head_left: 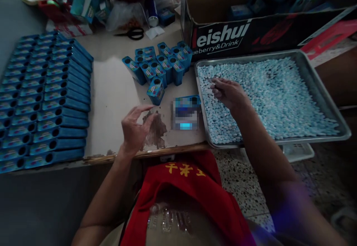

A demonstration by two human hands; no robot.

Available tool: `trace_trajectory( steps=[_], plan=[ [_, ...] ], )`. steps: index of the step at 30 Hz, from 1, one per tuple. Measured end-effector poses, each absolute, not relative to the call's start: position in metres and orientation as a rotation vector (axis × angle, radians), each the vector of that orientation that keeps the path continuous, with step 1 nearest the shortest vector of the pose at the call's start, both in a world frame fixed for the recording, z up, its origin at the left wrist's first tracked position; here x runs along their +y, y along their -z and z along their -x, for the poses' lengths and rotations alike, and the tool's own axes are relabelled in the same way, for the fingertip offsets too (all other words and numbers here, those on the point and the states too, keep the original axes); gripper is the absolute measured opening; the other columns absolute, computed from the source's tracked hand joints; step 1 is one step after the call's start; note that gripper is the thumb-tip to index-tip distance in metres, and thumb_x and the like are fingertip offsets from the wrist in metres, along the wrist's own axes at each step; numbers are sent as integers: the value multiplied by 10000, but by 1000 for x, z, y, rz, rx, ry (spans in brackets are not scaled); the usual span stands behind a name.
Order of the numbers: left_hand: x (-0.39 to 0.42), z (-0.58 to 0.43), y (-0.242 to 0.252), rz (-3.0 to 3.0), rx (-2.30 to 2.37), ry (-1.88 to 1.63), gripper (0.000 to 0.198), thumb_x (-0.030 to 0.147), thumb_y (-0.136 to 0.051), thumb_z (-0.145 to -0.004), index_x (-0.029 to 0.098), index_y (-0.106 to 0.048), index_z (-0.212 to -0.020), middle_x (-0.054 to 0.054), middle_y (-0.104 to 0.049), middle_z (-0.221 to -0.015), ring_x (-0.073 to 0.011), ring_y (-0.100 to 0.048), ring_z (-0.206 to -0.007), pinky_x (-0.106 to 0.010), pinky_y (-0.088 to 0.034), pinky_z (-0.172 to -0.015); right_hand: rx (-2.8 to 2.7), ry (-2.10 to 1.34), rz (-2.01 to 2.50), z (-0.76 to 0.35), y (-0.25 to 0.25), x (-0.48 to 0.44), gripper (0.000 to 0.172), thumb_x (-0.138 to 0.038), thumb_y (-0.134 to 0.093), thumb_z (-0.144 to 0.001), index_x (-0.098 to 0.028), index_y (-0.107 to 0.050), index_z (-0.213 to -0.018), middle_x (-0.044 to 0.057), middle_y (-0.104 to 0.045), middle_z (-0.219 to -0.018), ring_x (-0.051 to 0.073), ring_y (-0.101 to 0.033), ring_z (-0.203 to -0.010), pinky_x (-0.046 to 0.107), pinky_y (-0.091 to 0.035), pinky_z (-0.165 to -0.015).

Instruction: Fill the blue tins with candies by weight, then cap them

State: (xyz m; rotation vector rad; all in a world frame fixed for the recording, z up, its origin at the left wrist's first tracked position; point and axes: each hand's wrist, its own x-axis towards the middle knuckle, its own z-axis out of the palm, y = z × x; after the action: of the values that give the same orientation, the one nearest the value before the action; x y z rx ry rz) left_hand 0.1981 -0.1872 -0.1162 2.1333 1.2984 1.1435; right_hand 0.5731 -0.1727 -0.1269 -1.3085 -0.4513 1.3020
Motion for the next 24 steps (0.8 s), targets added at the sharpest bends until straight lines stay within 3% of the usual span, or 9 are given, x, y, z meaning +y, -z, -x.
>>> trace_trajectory(
  steps=[7, 11, 14, 17, 21, 24],
  plan=[
    [-116, -150, 152, -1708, 1675, -1157, 271, 215, -850, -880, 226, -748, -1131, -71, -815, -1081, -265, -806, -1032, -445, -681, -989, -643, -1317, 1354, -573, 98, -174, 154, -220, -887, -959, -232, -753, -885, 10, -665, -744, 94, -559, -595, 179, -394, -468],
    [-75, -146, 173, -1841, 1876, -965, 136, 210, -741, -903, 244, -664, -1009, -105, -740, -994, -344, -733, -1099, -564, -566, -1135, -705, -1385, 1323, -563, 73, -185, 183, -169, -935, -873, -227, -762, -866, 6, -690, -772, 83, -555, -607, 163, -436, -480],
    [-70, -150, 183, -2059, 1777, -789, 99, 260, -675, -936, 260, -638, -1027, -157, -744, -1077, -413, -675, -1233, -620, -459, -1230, -850, -1450, 1359, -552, 61, -196, 164, -149, -939, -850, -220, -793, -872, 3, -696, -752, 85, -556, -616, 166, -476, -509],
    [-74, -152, 188, -2179, 1696, -740, 153, 302, -640, -958, 256, -651, -1104, -187, -750, -1198, -441, -631, -1311, -635, -412, -1260, -1038, -1454, 1437, -542, 54, -204, 180, -172, -953, -862, -221, -782, -834, -4, -667, -684, 88, -524, -582, 182, -431, -496],
    [-74, -151, 190, -2194, 1725, -694, 163, 307, -617, -973, 241, -683, -1107, -213, -735, -1281, -464, -608, -1336, -644, -400, -1252, -1343, -1336, 1513, -536, 44, -203, 185, -168, -965, -854, -229, -792, -826, -36, -586, -593, 91, -467, -547, 217, -323, -482],
    [-72, -150, 191, -2218, 1741, -667, 153, 318, -590, -1003, 240, -700, -1075, -209, -732, -1287, -450, -610, -1334, -618, -416, -1238, -1522, -1240, 1600, -536, 32, -198, 153, -192, -950, -869, -222, -801, -846, -46, -553, -583, 96, -465, -545, 250, -320, -513]
  ],
)
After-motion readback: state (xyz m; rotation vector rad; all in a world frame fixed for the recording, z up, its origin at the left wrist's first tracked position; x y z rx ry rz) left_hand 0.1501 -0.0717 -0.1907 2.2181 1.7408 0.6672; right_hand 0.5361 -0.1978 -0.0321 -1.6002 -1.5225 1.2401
